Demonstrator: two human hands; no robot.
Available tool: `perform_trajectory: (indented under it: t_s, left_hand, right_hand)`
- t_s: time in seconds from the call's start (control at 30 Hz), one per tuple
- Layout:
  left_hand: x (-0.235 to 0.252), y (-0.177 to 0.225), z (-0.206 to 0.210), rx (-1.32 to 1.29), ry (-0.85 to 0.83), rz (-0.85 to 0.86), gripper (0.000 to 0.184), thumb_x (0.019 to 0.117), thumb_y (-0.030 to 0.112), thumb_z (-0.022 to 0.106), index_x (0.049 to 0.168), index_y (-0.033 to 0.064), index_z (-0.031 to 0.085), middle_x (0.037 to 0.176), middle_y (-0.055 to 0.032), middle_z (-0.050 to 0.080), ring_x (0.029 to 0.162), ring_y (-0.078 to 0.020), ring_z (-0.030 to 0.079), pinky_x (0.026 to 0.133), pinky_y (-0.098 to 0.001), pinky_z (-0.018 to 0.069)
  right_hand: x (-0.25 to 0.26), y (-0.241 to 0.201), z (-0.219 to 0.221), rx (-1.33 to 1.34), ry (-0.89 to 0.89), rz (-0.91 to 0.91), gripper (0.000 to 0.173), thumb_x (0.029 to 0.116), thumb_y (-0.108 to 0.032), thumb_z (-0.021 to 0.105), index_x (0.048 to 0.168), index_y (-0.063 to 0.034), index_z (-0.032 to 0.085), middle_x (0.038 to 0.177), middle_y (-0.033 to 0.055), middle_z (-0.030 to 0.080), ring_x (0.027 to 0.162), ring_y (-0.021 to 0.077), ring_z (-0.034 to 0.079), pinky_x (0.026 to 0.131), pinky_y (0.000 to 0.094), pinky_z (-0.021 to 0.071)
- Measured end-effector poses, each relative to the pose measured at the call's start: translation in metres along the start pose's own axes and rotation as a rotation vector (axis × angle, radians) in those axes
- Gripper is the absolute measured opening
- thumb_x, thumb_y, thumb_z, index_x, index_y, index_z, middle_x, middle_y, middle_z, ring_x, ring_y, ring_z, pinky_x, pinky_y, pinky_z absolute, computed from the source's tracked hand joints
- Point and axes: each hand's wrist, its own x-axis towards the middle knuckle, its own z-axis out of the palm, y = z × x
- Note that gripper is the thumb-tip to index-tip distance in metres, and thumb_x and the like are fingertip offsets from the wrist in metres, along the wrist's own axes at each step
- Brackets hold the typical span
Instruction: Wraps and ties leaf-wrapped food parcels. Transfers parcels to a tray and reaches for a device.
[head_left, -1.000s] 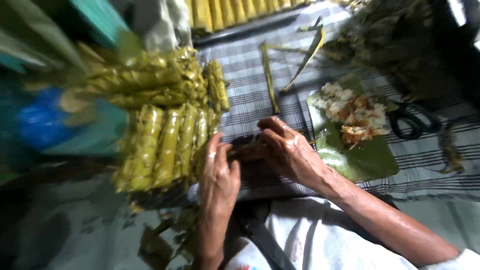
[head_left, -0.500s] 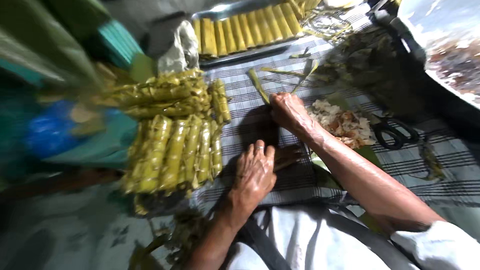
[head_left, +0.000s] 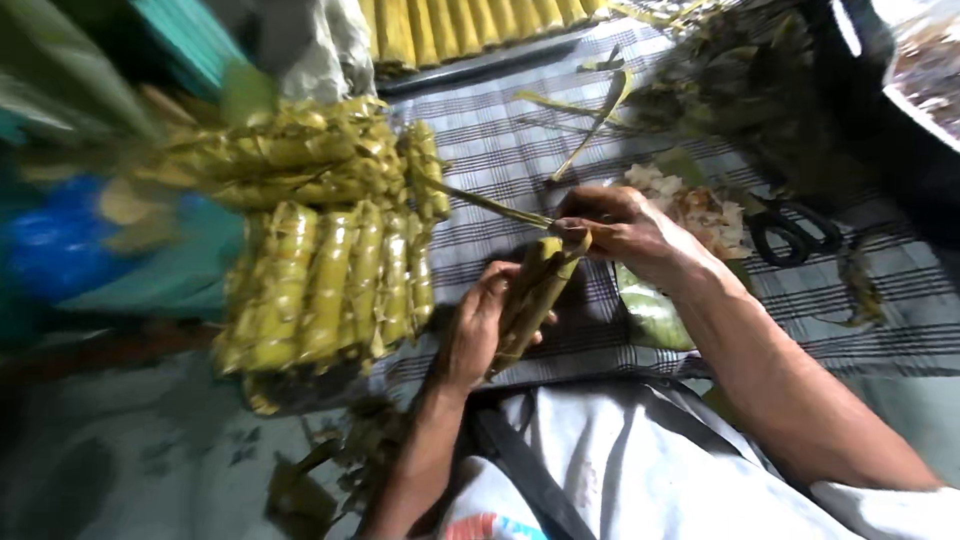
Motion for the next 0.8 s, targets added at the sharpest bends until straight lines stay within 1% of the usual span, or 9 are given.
perform_trajectory:
  t_s: [0.07, 0.13, 0.23, 0.3, 0.43, 0.5, 0.57, 0.67, 0.8]
  left_hand:
    - [0.002, 0.004, 0.005, -0.144, -0.034, -0.044, 0.040, 0.1109, 0.019, 0.021, 0.124, 0.0049, 0.056, 0.087, -0.0103, 0.074, 0.067, -0.0161, 0.073, 0.058, -0.0262, 0.0615]
    - [0.006, 0.006, 0.009, -0.117, -0.026, -0.052, 0.039, 0.1095, 0.015, 0.025, 0.132, 0.0069, 0.056, 0.088, -0.0075, 0.072, 0.065, -0.0128, 0.070, 0.057, -0.0254, 0.0610]
    - [0.012, 0.003, 0.010, -0.054, -0.066, -0.003, 0.043, 0.1074, 0.013, 0.036, 0.147, 0.0145, 0.054, 0.106, -0.0017, 0.072, 0.077, -0.0078, 0.069, 0.066, -0.0240, 0.0603]
    - [0.016, 0.001, 0.010, -0.098, -0.134, -0.022, 0.045, 0.1087, 0.015, 0.037, 0.152, 0.0169, 0.050, 0.110, -0.0045, 0.072, 0.076, -0.0094, 0.069, 0.062, -0.0246, 0.0608]
    - [0.016, 0.005, 0.015, -0.140, -0.118, -0.034, 0.040, 0.1098, 0.016, 0.036, 0.137, 0.0127, 0.064, 0.089, -0.0057, 0.074, 0.064, -0.0092, 0.069, 0.056, -0.0241, 0.0603]
    - [0.016, 0.002, 0.016, -0.059, -0.065, 0.018, 0.038, 0.1100, 0.016, 0.038, 0.133, 0.0110, 0.068, 0.093, -0.0045, 0.074, 0.066, -0.0078, 0.068, 0.058, -0.0236, 0.0601]
    - [0.017, 0.001, 0.013, 0.068, -0.046, 0.070, 0.039, 0.1104, 0.017, 0.039, 0.137, 0.0124, 0.066, 0.111, -0.0021, 0.074, 0.073, -0.0059, 0.067, 0.063, -0.0226, 0.0583]
    - [0.017, 0.004, 0.014, 0.083, 0.020, 0.073, 0.037, 0.1110, 0.016, 0.039, 0.133, 0.0103, 0.068, 0.103, -0.0061, 0.074, 0.064, -0.0103, 0.068, 0.054, -0.0254, 0.0603]
    - [0.017, 0.007, 0.004, 0.065, 0.082, 0.029, 0.036, 0.1114, 0.018, 0.039, 0.126, 0.0083, 0.070, 0.089, -0.0098, 0.074, 0.061, -0.0145, 0.069, 0.053, -0.0278, 0.0610]
  right_hand:
    - [-0.008, 0.002, 0.006, 0.102, -0.022, -0.017, 0.009, 0.1020, -0.009, 0.057, 0.098, -0.0087, 0.065, 0.073, -0.0038, 0.062, 0.051, -0.0013, 0.048, 0.043, 0.0121, 0.0372]
    - [-0.016, 0.005, 0.012, 0.191, -0.042, -0.024, 0.013, 0.1008, -0.005, 0.054, 0.097, -0.0092, 0.066, 0.073, -0.0039, 0.062, 0.051, -0.0014, 0.048, 0.043, 0.0120, 0.0381]
    - [-0.026, 0.005, 0.017, 0.247, -0.080, -0.059, 0.026, 0.0928, 0.001, 0.051, 0.104, -0.0116, 0.072, 0.077, -0.0050, 0.067, 0.055, -0.0013, 0.055, 0.048, 0.0135, 0.0469]
    - [-0.030, 0.010, 0.015, 0.222, -0.122, -0.144, 0.024, 0.0919, -0.003, 0.053, 0.105, -0.0131, 0.070, 0.078, -0.0064, 0.067, 0.058, -0.0011, 0.056, 0.051, 0.0136, 0.0492]
    - [-0.037, 0.013, 0.009, 0.122, -0.134, -0.135, 0.023, 0.0909, 0.000, 0.058, 0.105, -0.0131, 0.069, 0.076, -0.0083, 0.068, 0.060, -0.0018, 0.059, 0.056, 0.0132, 0.0515]
    - [-0.041, 0.015, 0.007, 0.026, -0.110, -0.169, 0.018, 0.0876, 0.003, 0.060, 0.098, -0.0101, 0.067, 0.074, -0.0088, 0.067, 0.061, -0.0033, 0.060, 0.057, 0.0122, 0.0523]
    - [-0.044, 0.018, 0.007, -0.056, -0.073, -0.197, 0.015, 0.0859, 0.001, 0.063, 0.096, -0.0084, 0.068, 0.073, -0.0092, 0.066, 0.060, -0.0049, 0.060, 0.057, 0.0115, 0.0527]
    - [-0.047, 0.024, 0.005, -0.050, -0.075, -0.205, 0.012, 0.0897, -0.004, 0.063, 0.097, -0.0095, 0.071, 0.073, -0.0079, 0.066, 0.059, -0.0024, 0.059, 0.054, 0.0133, 0.0516]
    - [-0.058, 0.026, 0.005, -0.077, -0.090, -0.127, 0.007, 0.0946, -0.011, 0.063, 0.096, -0.0107, 0.070, 0.074, -0.0067, 0.066, 0.058, -0.0010, 0.058, 0.052, 0.0133, 0.0496]
